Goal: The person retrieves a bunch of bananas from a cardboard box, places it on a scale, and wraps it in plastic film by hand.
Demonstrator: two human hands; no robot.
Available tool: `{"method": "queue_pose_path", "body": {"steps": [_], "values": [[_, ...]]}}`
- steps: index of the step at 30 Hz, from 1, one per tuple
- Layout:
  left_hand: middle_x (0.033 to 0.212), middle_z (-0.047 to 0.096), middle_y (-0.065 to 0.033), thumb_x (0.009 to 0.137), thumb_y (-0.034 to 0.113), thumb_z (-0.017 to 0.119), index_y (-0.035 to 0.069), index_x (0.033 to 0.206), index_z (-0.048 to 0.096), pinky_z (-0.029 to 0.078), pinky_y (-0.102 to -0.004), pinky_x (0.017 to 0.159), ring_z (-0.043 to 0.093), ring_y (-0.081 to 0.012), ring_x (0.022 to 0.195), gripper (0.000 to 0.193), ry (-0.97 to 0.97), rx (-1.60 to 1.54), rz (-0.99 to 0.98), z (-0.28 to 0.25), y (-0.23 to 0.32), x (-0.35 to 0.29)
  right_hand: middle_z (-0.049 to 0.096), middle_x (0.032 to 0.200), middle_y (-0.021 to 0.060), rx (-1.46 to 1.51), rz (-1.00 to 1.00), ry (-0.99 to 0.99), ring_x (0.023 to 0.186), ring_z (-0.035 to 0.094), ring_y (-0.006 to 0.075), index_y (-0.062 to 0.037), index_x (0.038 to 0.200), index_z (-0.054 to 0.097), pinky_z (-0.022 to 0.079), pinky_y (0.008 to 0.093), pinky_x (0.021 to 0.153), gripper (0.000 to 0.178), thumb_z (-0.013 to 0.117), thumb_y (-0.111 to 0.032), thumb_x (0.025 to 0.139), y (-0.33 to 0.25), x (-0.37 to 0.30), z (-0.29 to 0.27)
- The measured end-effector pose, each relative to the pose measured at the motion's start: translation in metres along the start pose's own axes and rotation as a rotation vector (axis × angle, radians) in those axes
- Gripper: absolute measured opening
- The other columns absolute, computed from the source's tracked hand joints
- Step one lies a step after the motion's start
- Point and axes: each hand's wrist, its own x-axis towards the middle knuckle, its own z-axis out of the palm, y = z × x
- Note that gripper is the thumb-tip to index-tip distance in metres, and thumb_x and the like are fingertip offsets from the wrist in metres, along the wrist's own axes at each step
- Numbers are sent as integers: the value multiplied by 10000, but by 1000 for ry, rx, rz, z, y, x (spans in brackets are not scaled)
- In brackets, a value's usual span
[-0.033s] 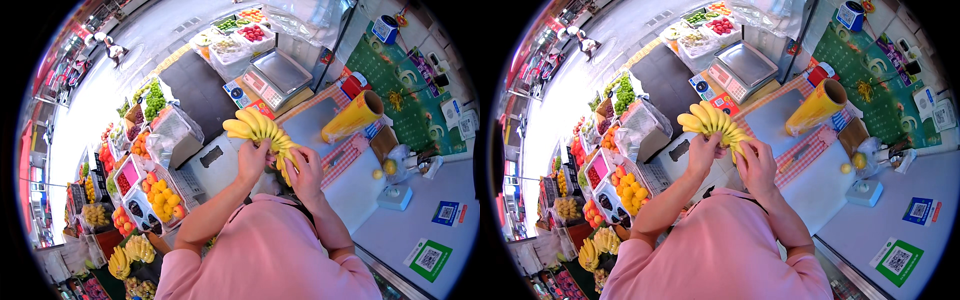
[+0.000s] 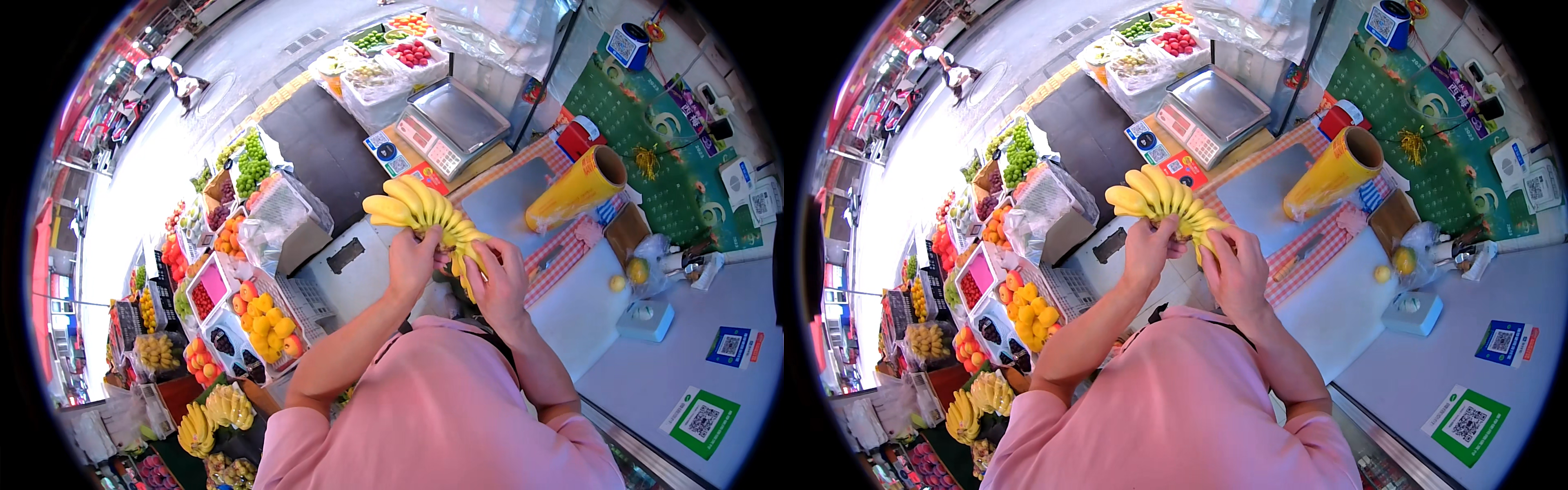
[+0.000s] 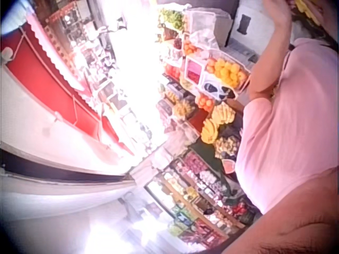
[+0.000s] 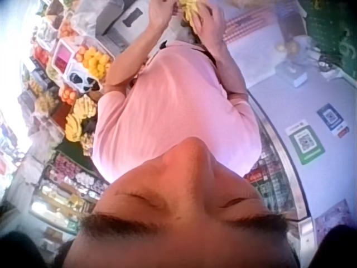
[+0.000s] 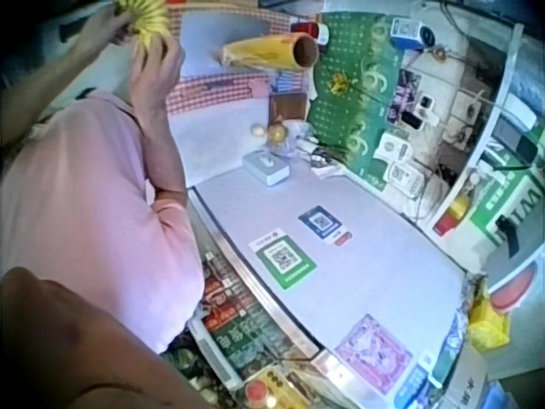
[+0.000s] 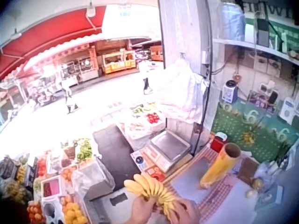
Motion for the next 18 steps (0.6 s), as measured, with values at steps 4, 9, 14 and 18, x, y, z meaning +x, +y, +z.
{"method": "queue_pose_path", "body": {"steps": [4, 9, 14, 18], "values": [[801, 673, -120, 925, 244, 619, -78, 976, 601, 548, -261, 542, 648, -150, 585, 326, 19, -17, -28, 2, -5, -3, 580, 1011, 86, -85, -25, -38, 896, 590, 263, -34, 1024, 643, 509, 369, 694, 313, 749, -52, 730, 0, 5, -1], [801, 676, -111, 931, 240, 609, -65, 982, 610, 553, -262, 546, 662, -152, 611, 310, -2, 6, -59, 3, -25, -3, 564, 967, 67, -194, 30, -210, 884, 597, 255, -60, 951, 639, 519, 359, 685, 234, 742, -123, 750, 6, -4, 5], [780, 666, -109, 938, 224, 603, -52, 958, 598, 548, -265, 521, 652, -162, 577, 277, 4, -83, -113, 2, -50, -6, 519, 897, 70, -181, -55, -217, 829, 577, 251, -75, 850, 604, 521, 353, 643, 169, 686, -133, 714, 17, -18, 7], [782, 660, -104, 939, 220, 601, -46, 987, 584, 556, -271, 545, 659, -170, 600, 271, -9, -33, -148, 3, -72, -10, 533, 920, 86, -331, -96, -321, 847, 581, 243, -60, 821, 618, 533, 322, 610, 151, 648, -181, 735, 21, -34, 8]]}}
